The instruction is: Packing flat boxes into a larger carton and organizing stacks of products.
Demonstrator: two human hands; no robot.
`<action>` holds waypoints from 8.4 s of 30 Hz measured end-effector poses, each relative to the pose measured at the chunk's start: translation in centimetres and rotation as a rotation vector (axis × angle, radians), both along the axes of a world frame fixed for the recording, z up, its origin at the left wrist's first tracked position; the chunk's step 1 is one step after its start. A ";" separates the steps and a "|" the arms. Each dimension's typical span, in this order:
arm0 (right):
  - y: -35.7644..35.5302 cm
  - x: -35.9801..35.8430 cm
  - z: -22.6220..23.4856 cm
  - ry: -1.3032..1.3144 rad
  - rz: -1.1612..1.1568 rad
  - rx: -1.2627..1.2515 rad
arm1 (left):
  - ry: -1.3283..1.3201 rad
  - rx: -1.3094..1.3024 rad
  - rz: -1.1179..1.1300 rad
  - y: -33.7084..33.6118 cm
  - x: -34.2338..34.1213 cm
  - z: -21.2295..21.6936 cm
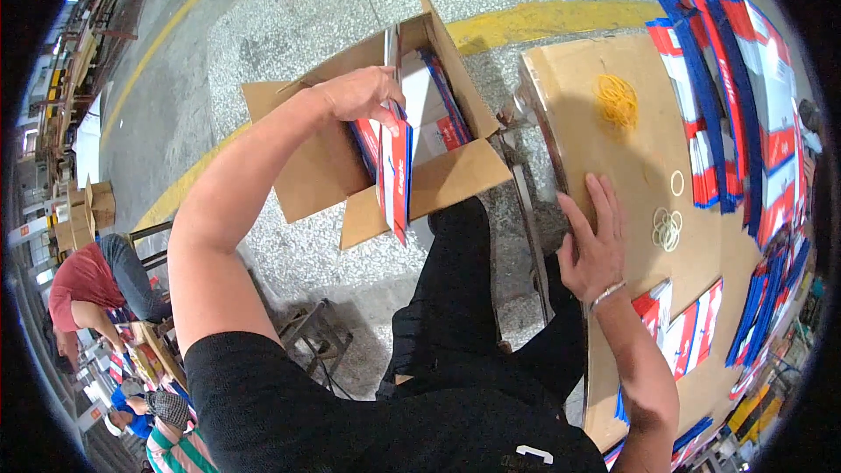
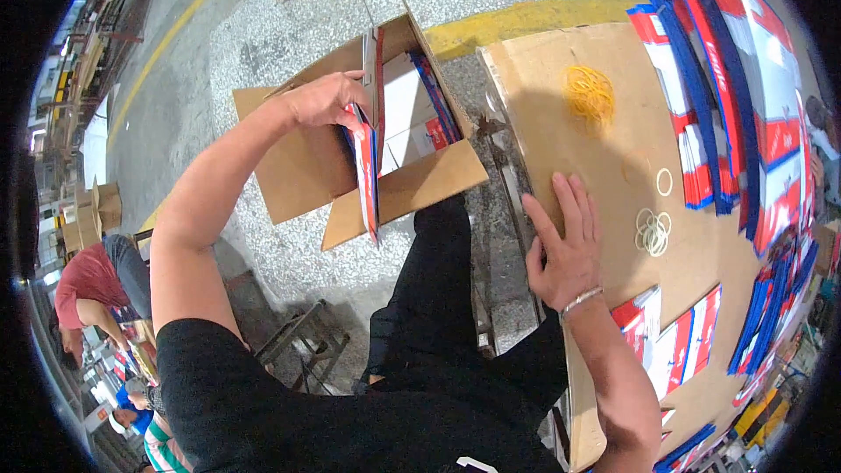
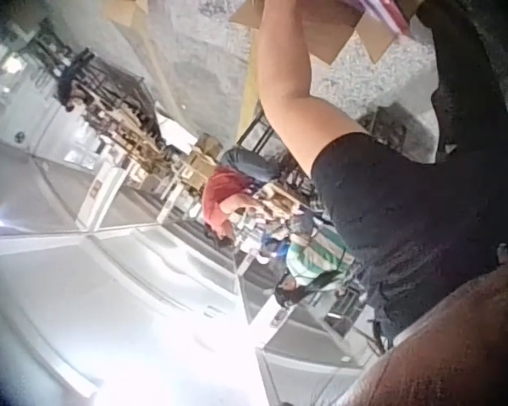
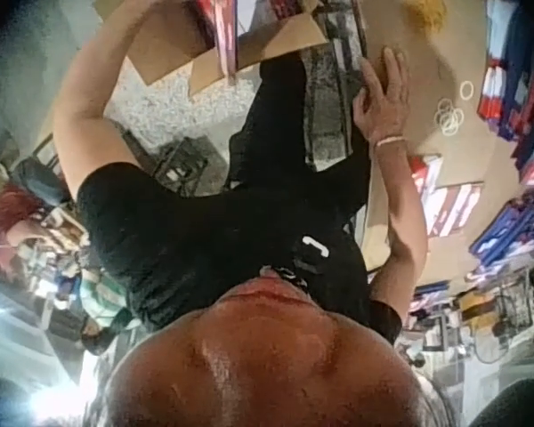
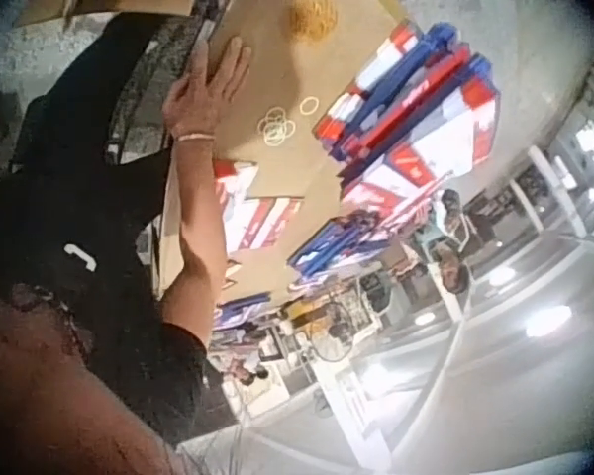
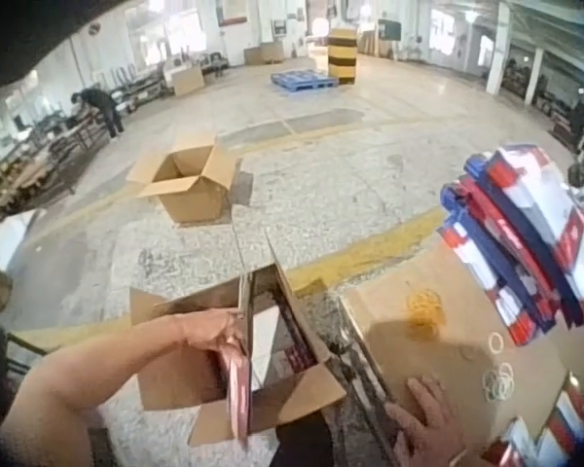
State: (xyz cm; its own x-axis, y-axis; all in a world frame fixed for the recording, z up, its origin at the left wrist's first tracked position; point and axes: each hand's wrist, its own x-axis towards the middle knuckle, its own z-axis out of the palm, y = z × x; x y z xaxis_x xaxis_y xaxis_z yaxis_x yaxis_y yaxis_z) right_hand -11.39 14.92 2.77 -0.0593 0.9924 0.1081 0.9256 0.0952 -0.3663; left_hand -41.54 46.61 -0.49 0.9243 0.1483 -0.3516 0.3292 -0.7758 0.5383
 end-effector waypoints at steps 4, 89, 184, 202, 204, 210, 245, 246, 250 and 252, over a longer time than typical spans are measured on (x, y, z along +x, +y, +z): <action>-0.2 -0.2 0.2 -0.001 0.020 0.020 | -0.120 -0.163 0.218 -2.6 -0.5 5.4; -43.8 2.0 4.5 1.656 -1.141 0.600 | -0.970 -0.225 0.497 -35.5 17.1 13.2; -42.6 13.4 4.6 0.605 -1.312 0.625 | -0.881 -0.413 0.356 -40.2 26.2 2.4; -26.2 19.0 -10.8 0.491 -0.651 0.044 | -1.011 -0.462 0.410 -41.8 28.8 0.0; -19.6 16.0 -13.2 0.505 -0.464 0.017 | -0.930 -0.473 0.370 -41.5 28.8 0.9; -13.4 11.9 -16.4 0.456 -0.154 -0.048 | -1.028 -0.411 0.370 -40.4 27.7 0.7; -39.8 17.3 -23.2 0.265 -0.220 -0.345 | -0.659 -0.483 0.245 -38.3 28.3 2.3; -41.4 16.5 -22.9 0.252 -0.258 -0.365 | -0.658 -0.486 0.250 -38.4 28.5 2.0; -50.8 8.7 -20.7 0.206 -0.486 -0.499 | -0.695 -0.368 0.243 -38.1 28.4 1.3; -56.1 2.5 -18.3 0.185 -0.622 -0.590 | -0.654 -0.321 0.288 -38.0 28.0 1.6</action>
